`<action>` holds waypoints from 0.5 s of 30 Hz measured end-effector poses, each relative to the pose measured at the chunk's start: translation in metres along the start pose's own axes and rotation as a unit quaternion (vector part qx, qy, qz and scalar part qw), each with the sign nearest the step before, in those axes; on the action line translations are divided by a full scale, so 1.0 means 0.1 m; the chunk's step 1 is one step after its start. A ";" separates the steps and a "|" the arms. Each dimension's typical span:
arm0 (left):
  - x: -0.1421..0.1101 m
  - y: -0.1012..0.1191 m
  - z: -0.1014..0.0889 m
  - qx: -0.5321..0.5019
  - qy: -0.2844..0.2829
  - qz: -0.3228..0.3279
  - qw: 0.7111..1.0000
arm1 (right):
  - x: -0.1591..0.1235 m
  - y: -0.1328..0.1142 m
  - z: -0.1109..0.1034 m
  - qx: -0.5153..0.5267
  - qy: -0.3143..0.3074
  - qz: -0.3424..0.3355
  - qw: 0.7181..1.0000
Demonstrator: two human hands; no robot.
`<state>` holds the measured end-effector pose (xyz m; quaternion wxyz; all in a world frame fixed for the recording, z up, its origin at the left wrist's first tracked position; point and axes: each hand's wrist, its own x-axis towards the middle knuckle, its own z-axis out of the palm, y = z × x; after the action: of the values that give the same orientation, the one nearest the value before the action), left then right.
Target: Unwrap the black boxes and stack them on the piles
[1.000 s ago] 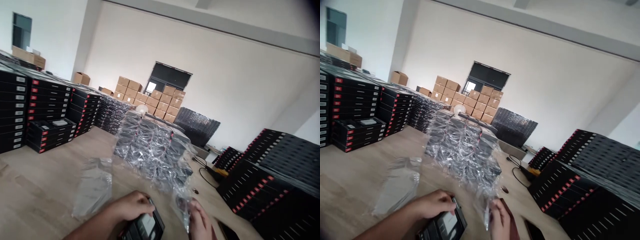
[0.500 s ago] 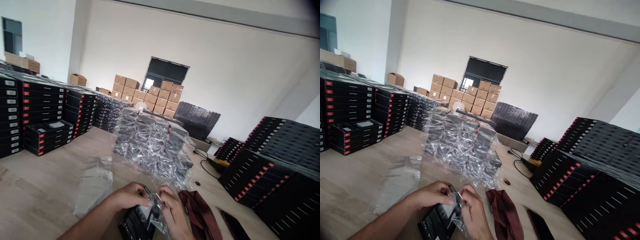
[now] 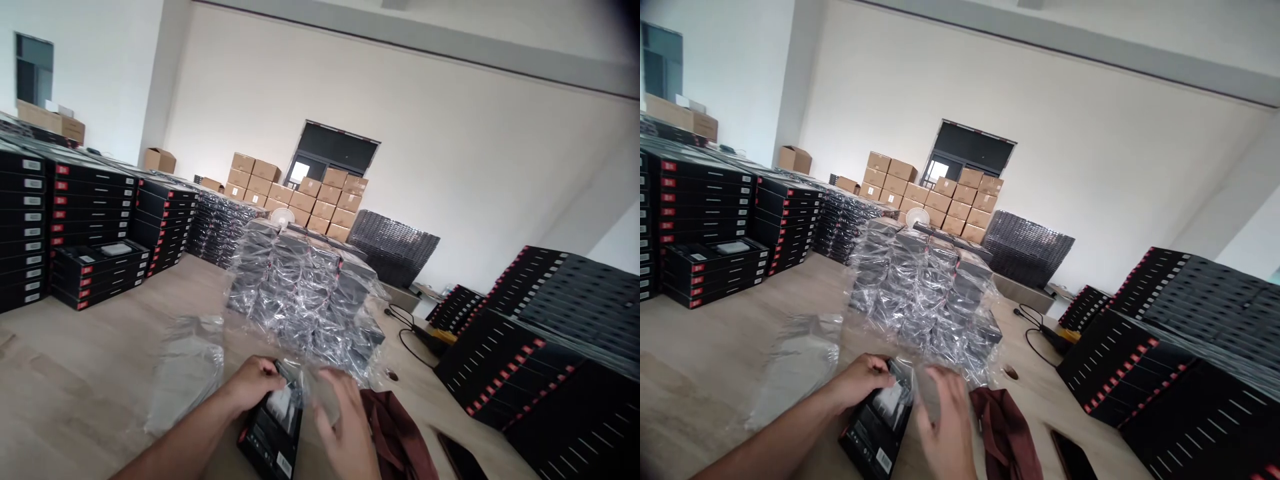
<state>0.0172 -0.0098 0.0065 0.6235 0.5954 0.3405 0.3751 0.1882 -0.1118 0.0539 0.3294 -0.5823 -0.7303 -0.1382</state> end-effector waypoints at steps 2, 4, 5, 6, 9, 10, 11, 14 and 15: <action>0.03 -0.01 -0.01 -0.018 0.019 0.006 1.000 | 0.00 -0.05 0.05 0.014 -0.065 -0.031 0.997; 0.04 -0.01 -0.03 -0.027 0.044 0.009 0.999 | -0.01 -0.07 0.09 0.010 -0.094 -0.041 0.995; 0.05 0.00 -0.04 -0.029 0.058 0.009 0.998 | -0.01 -0.05 0.10 0.001 -0.093 -0.035 0.995; 0.05 0.00 -0.05 -0.030 0.072 0.009 0.997 | -0.02 -0.03 0.11 -0.010 -0.085 -0.026 0.996; 0.07 0.01 -0.08 -0.027 0.109 0.020 0.993 | -0.04 0.08 0.06 -0.039 -0.061 -0.010 0.997; 0.07 0.01 -0.08 -0.024 0.118 0.027 0.992 | -0.05 0.11 0.04 -0.037 -0.059 -0.009 0.998; 0.07 0.02 -0.08 -0.021 0.123 0.034 0.992 | -0.05 0.12 0.02 -0.030 -0.056 -0.008 0.998; 0.05 0.02 -0.02 -0.010 0.123 0.046 0.991 | -0.05 0.07 0.01 0.022 -0.027 0.018 0.999; 0.05 0.03 0.00 -0.005 0.118 0.049 0.992 | -0.04 0.03 0.04 0.039 -0.011 0.038 0.998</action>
<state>0.0197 -0.0059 0.0092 0.5630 0.5595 0.3806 0.4745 0.1905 -0.1118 0.0481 0.3487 -0.5977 -0.7163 -0.0902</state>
